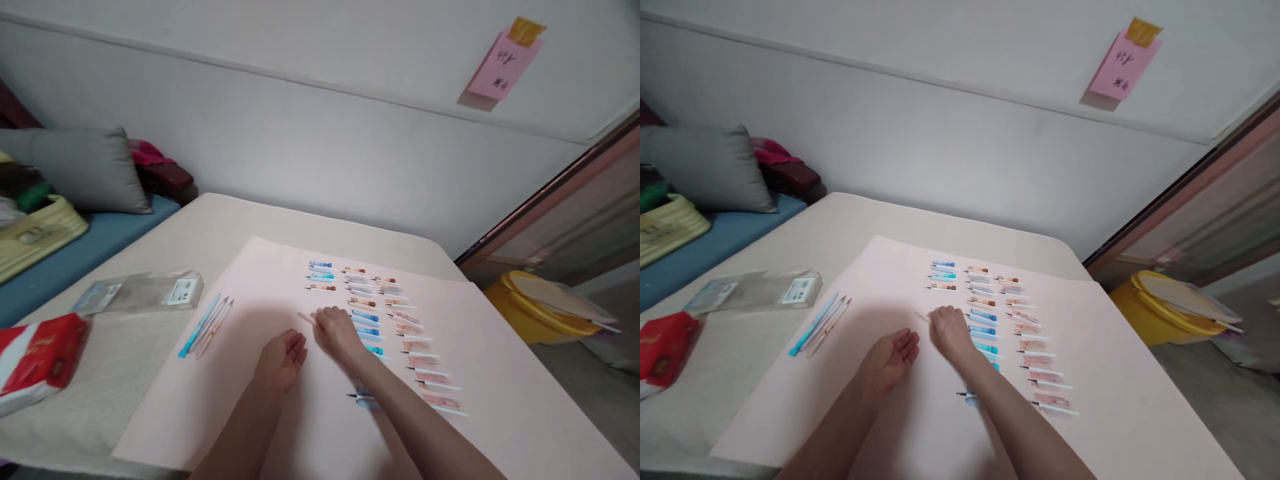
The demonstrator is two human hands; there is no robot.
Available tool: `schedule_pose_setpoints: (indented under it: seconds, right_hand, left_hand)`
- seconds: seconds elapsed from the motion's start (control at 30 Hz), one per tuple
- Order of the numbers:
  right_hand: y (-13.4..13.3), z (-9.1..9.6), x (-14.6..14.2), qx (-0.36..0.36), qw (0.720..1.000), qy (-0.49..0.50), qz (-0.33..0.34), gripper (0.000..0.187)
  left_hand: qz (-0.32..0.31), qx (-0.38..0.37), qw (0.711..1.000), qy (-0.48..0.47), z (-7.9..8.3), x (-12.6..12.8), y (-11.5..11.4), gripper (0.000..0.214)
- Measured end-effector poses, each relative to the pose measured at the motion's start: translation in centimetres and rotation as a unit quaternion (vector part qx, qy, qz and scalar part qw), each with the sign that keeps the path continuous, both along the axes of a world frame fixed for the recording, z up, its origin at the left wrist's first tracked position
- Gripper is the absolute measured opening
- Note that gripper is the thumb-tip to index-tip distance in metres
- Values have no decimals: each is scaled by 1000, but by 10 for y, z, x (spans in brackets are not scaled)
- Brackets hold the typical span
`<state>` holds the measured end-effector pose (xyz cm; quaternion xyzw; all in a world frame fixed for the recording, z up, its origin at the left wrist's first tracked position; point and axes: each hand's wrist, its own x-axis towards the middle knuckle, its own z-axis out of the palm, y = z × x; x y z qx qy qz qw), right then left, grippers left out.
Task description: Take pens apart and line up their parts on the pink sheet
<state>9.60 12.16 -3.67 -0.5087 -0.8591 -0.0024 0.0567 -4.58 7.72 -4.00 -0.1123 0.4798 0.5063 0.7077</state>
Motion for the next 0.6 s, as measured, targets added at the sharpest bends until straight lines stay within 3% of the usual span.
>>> schedule_pose_setpoints:
  seconds: [0.1, 0.2, 0.27, 0.4, 0.5, 0.6]
  right_hand:
    - [-23, 12, -16, -22, 997, 48, 62, 18]
    - [-27, 20, -22, -42, 992, 87, 75, 25]
    - [-15, 21, -15, -42, 994, 98, 28, 29]
    - [29, 11, 10, 4, 985, 63, -159, 24]
    - [54, -2, 23, -7, 983, 24, -184, 24]
    - [63, -13, 27, -4, 984, -5, -178, 21]
  left_hand:
    - [-16, 80, 996, -22, 0, 0, -1, 9]
    - [18, 129, 991, -7, 3, -3, -2, 14]
    - [38, 111, 993, 12, 7, -6, -1, 13]
    - [53, 86, 995, 27, 15, -9, 1, 8]
    - [51, 78, 995, 19, 19, -9, 1, 7]
    - [48, 74, 996, 10, 20, -8, 0, 6]
